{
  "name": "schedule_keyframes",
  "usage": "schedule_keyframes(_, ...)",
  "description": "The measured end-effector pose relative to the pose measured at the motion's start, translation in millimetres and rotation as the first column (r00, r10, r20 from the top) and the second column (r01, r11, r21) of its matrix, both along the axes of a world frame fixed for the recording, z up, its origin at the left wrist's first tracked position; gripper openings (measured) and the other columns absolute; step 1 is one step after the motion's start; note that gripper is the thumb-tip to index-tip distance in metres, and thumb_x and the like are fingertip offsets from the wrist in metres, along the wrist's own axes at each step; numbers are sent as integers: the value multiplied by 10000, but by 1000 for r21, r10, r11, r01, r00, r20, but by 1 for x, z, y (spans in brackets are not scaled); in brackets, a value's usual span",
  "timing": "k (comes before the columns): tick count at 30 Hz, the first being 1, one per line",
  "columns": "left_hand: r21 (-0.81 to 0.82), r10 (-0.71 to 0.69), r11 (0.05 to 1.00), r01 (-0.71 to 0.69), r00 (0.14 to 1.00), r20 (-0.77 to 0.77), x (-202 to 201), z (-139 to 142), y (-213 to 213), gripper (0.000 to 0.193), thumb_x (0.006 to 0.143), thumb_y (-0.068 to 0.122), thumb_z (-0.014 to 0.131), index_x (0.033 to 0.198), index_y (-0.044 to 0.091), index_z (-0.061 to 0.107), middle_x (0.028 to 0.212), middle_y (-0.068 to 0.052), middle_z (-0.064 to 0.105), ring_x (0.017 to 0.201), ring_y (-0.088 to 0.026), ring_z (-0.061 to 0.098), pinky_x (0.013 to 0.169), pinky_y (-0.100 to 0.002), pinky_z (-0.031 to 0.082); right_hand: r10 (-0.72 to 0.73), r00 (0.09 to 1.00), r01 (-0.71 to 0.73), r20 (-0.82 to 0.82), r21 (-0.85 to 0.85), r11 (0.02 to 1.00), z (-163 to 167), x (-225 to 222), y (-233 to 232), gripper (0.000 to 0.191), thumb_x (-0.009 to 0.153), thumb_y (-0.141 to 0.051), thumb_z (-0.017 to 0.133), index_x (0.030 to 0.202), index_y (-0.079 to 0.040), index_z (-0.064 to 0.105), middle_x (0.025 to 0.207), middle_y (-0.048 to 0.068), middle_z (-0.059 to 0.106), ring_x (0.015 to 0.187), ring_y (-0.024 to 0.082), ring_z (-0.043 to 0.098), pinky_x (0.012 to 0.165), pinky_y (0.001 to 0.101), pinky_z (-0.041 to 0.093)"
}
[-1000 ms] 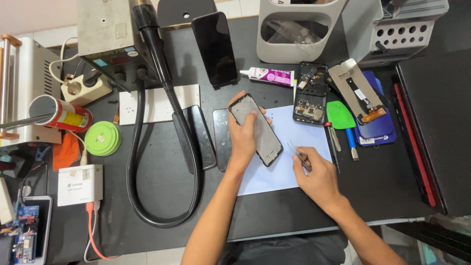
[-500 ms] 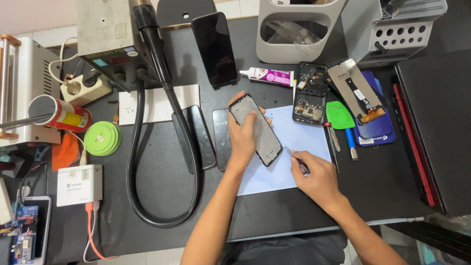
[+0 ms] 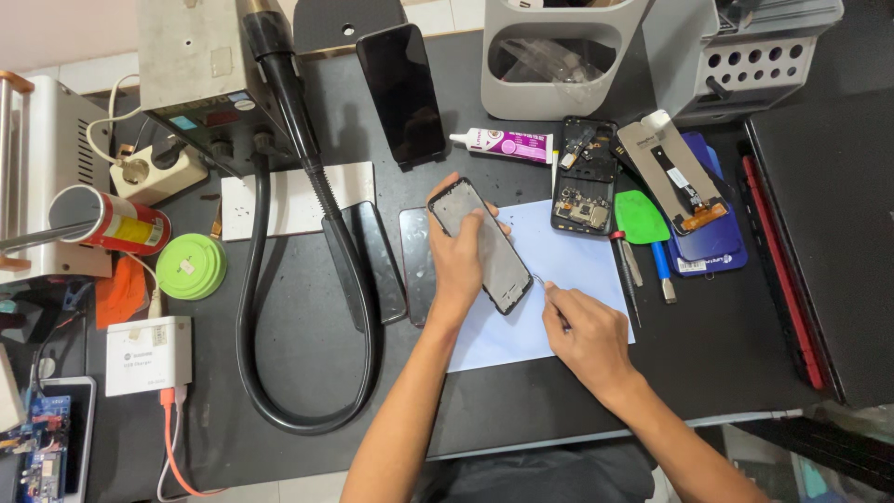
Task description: The person removes the back cover of a smartphone, then uses a metal prying tool to carefully separate the screen assembly from the phone frame along the edges. The person handles the phone, back cover, and prying tool throughout the process.
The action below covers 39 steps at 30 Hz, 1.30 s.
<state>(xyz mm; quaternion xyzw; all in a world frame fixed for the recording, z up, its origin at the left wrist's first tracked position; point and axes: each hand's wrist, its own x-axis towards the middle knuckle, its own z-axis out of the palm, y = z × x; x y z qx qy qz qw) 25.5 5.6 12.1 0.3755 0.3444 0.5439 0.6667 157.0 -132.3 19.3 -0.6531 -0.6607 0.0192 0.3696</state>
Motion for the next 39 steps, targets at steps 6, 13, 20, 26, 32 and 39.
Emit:
schedule_keyframes(6,-22,9,1000,-9,1000,-9,0,1,1,548,931,56,503,1459,38,354,953,-169,639,720,-241,684,677,-394,607,-19,1000,19,8,-7,1000,-1,-1,2,153,884,-19,731,1037,-10,726,732,91,648,570,237,621,497,358,452)
schedule_keyframes(13,4,18,1000,-18,1000,-5,0,0,-2,538,942,59,498,1462,41,364,973,-177,647,746,-247,694,711,-395,611,-9,994,9,-111,-4,1000,-2,1,-2,137,880,-2,724,1016,-4,730,693,66,628,538,169,607,507,304,480)
schedule_keyframes(20,-4,9,1000,-9,1000,2,0,-1,-1,532,945,58,500,1459,51,365,973,-178,645,747,-247,697,708,-393,614,0,999,0,-44,1,1000,-3,2,-3,155,857,14,731,1011,-1,736,661,63,603,531,175,587,491,309,457)
schedule_keyframes(26,16,9,1000,-9,1000,7,-1,-1,0,542,945,53,498,1468,49,356,973,-173,643,752,-242,694,719,-391,613,-16,1000,16,5,-5,1000,-5,1,-1,146,866,13,738,1009,-16,736,687,78,627,555,220,606,501,351,448)
schedule_keyframes(32,10,15,1000,-15,1000,-2,-1,2,0,542,943,46,500,1465,43,354,966,-166,638,744,-236,685,712,-393,612,-14,1000,14,-6,-35,999,-2,0,2,178,864,2,737,1042,-9,739,729,96,668,571,251,636,506,365,468)
schedule_keyframes(39,15,34,999,-34,999,-4,-2,0,0,530,941,50,491,1456,42,362,959,-169,648,737,-241,694,699,-397,616,24,999,-23,-30,32,999,-2,1,5,133,885,-1,721,1018,-1,718,788,107,691,618,247,661,532,339,487)
